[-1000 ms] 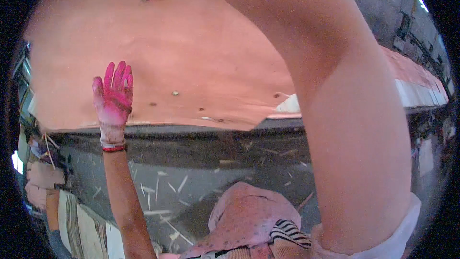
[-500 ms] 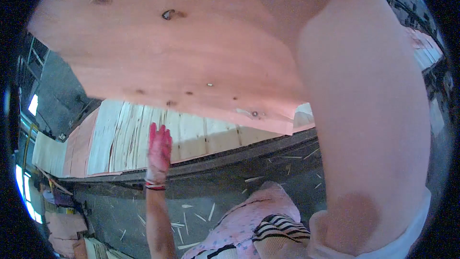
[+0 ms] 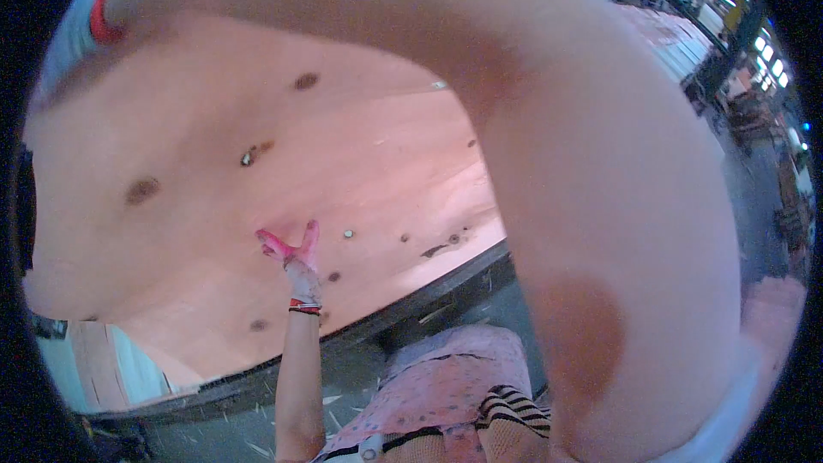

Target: The person picks up thin wood veneer sheets from stacks and places them onto a long conveyor line, aligning them side-by-side and using a handheld tool to press them flat.

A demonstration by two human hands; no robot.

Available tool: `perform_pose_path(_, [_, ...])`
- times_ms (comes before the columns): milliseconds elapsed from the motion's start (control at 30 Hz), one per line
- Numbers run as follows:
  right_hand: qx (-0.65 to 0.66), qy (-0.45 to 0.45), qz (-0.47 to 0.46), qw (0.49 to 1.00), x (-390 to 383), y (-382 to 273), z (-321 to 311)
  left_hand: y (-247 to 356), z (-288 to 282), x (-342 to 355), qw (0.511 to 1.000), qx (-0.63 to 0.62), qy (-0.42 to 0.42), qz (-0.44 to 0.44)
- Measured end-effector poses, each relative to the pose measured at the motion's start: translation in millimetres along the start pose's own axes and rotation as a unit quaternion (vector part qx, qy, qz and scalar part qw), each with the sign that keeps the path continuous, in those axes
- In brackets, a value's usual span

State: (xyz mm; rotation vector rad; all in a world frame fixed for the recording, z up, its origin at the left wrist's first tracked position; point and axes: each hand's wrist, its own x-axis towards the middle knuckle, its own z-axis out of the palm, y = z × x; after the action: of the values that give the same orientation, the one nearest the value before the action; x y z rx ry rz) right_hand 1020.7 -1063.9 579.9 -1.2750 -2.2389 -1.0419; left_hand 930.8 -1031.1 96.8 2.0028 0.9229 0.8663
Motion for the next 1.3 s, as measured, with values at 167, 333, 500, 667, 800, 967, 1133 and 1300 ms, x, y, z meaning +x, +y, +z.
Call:
perform_pose_path(167, [-0.175,-0.264,-0.007,0.949,-22.0,14.4,134.2,-134.9,-30.3,46.7,0.828,-0.427,-0.280,-0.229])
perform_pose_path(333, [0.070,0.135,0.292,0.944,-153.8,-72.4,254.9,-219.2,-70.9,10.7,0.837,-0.334,-0.290,-0.322])
perform_pose_path(500, [0.157,-0.144,0.819,0.532,-287.6,-195.4,258.9,-258.6,-158.3,-34.1,0.687,-0.392,-0.314,-0.524])
perform_pose_path(667, [0.121,0.166,0.968,0.143,-472.0,-338.9,275.5,-299.2,-184.3,-49.4,0.670,-0.365,-0.252,-0.596])
perform_pose_path(800, [0.078,0.259,0.961,0.061,-606.3,-420.5,263.6,-289.4,-157.0,-43.6,0.616,-0.343,-0.290,-0.647])
perform_pose_path(967, [0.159,0.356,0.921,-0.012,-552.0,-381.3,263.2,-283.2,-169.1,-29.9,0.596,-0.340,-0.254,-0.682])
perform_pose_path(1133, [0.223,0.408,0.885,-0.029,-532.0,-353.5,222.6,-313.6,-181.6,-33.2,0.584,-0.305,-0.372,-0.654])
perform_pose_path(1300, [0.056,0.525,0.849,-0.033,-554.2,-324.8,213.9,-283.8,-162.9,-36.8,0.651,-0.197,-0.349,-0.645])
